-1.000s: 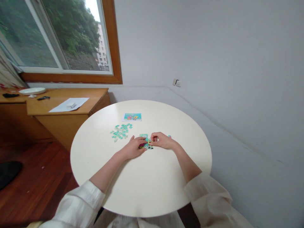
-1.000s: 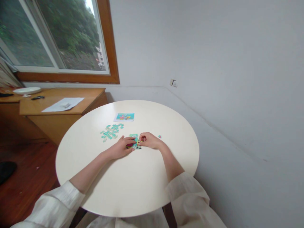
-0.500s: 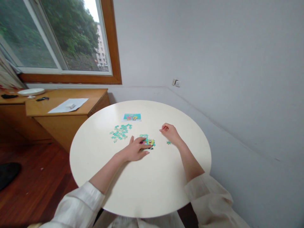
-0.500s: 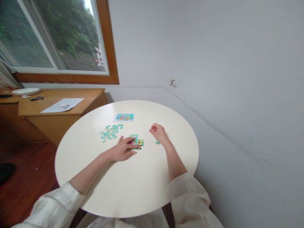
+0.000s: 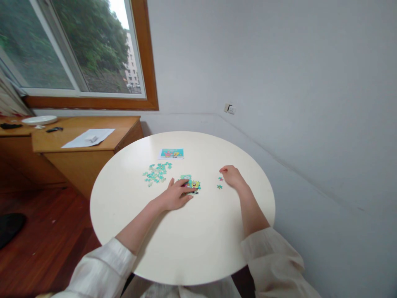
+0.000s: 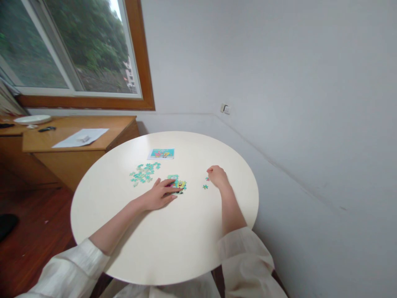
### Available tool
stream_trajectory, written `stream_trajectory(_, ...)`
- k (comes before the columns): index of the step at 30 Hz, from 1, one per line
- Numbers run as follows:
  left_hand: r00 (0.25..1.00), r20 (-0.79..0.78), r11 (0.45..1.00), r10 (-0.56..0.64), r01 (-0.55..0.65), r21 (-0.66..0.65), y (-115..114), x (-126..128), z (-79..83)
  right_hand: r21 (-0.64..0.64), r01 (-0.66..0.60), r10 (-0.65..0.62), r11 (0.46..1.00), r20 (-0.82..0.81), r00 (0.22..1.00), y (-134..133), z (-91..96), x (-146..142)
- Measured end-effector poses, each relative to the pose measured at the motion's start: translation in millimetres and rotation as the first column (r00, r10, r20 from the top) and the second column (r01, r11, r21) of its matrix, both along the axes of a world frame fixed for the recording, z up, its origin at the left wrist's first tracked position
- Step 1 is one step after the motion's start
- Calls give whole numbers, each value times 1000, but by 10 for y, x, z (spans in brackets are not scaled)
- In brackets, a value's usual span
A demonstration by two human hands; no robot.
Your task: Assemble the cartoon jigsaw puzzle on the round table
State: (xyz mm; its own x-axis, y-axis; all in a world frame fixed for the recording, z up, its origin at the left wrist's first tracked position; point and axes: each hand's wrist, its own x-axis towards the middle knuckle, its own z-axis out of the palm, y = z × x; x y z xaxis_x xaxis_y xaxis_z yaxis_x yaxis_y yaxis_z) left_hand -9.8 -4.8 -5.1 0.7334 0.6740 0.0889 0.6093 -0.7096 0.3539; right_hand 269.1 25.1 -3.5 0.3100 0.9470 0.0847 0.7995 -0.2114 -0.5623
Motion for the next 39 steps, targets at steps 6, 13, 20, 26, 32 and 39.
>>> stream_trajectory(6,1000,10,1000,3,-3,-10,-10,3,14,-69,32,-30,997,37,999,-49,35,75)
stream_trajectory(13,1000,8,1000,5,-5,-14,-8,4,21,-109,-55,60,992,41,997,-73,38,76)
stream_trajectory(20,1000,12,1000,19,-19,-21,15,3,-8,-142,-101,101,985,-7,995,-100,64,81)
stream_trajectory(26,999,30,1000,14,-14,-9,43,-5,-54,-118,-194,191,974,-34,981,-119,61,122)
stream_trajectory(32,999,36,1000,14,-14,-18,52,-3,-57,-60,-405,385,912,-208,899,-131,64,94)
stream_trajectory(39,999,39,1000,23,-22,-13,40,3,-36,-149,-572,531,807,-241,812,-151,113,51)
